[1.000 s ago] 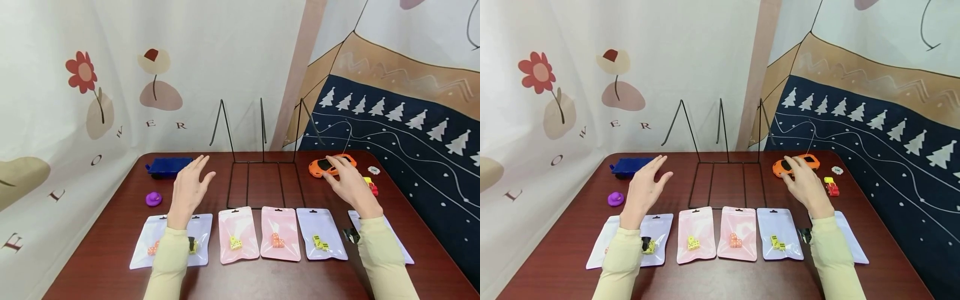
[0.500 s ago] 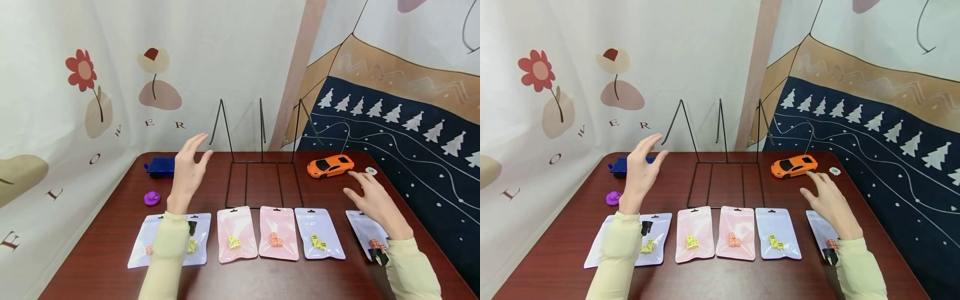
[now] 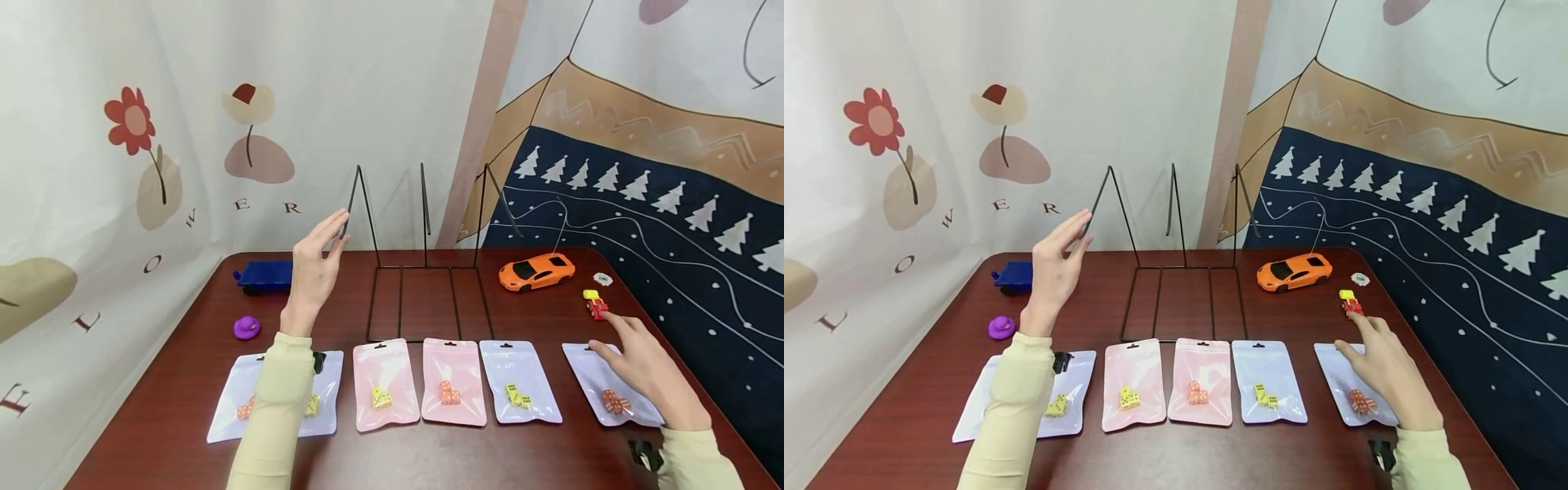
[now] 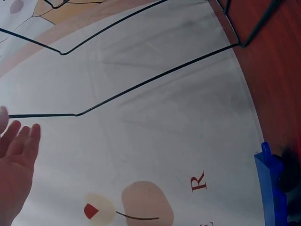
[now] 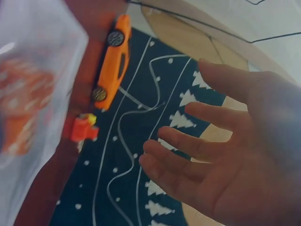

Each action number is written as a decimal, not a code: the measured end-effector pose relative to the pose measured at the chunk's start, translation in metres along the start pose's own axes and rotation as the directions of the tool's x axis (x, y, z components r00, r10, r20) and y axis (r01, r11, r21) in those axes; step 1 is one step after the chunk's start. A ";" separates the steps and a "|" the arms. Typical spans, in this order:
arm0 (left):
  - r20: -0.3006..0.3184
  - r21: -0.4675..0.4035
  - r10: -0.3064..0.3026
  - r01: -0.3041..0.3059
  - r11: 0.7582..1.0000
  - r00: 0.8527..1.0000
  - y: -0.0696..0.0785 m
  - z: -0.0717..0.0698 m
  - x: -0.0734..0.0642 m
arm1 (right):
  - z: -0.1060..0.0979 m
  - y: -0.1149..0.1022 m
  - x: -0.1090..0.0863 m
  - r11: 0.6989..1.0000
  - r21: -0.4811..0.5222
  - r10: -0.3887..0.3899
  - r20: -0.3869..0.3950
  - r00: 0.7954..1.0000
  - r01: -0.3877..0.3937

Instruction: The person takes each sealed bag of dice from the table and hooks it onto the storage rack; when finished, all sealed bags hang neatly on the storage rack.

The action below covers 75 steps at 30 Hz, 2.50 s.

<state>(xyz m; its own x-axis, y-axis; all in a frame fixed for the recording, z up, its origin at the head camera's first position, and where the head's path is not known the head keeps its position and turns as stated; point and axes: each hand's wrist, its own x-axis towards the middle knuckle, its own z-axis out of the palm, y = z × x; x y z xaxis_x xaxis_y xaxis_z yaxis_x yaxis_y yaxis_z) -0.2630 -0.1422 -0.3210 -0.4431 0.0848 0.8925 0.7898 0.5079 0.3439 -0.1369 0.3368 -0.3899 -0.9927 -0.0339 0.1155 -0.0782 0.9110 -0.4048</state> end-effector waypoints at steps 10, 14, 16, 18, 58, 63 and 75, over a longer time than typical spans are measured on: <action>-0.040 -0.038 0.128 -0.130 0.991 0.991 -0.005 0.008 0.008 | 0.006 0.037 -0.020 0.996 -0.047 0.086 0.092 0.992 -0.082; -0.060 -0.050 0.146 -0.149 0.988 0.988 -0.005 0.009 0.010 | 0.009 0.051 -0.027 0.989 -0.079 0.137 0.135 0.981 -0.127; -0.062 -0.054 0.152 -0.155 0.986 0.986 -0.005 0.009 0.011 | 0.010 0.056 -0.030 0.987 -0.083 0.147 0.148 0.978 -0.135; -0.054 -0.047 0.162 -0.164 0.985 0.985 -0.005 0.009 0.011 | 0.011 0.060 -0.033 0.988 -0.078 0.146 0.165 0.975 -0.134; 0.062 0.066 0.223 -0.227 0.972 0.973 -0.005 0.005 0.016 | 0.009 0.059 -0.041 0.994 0.008 0.104 0.090 0.991 -0.105; 0.065 0.045 0.233 -0.236 0.971 0.970 -0.006 0.005 0.018 | 0.007 0.055 -0.041 0.996 0.025 0.086 0.004 0.996 -0.086; 0.116 0.032 0.195 -0.200 0.979 0.974 -0.004 0.002 0.021 | 0.008 0.047 -0.042 0.998 0.056 0.031 -0.155 0.987 -0.023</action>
<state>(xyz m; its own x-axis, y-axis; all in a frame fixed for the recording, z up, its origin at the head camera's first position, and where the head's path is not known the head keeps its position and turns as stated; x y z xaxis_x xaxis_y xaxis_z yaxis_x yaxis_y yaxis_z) -0.2768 -0.1408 -0.3042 -0.3265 0.2806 0.9026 0.8483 0.5082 0.1489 -0.1000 0.3776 -0.4209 -0.9685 0.0588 0.2419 -0.0605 0.8869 -0.4579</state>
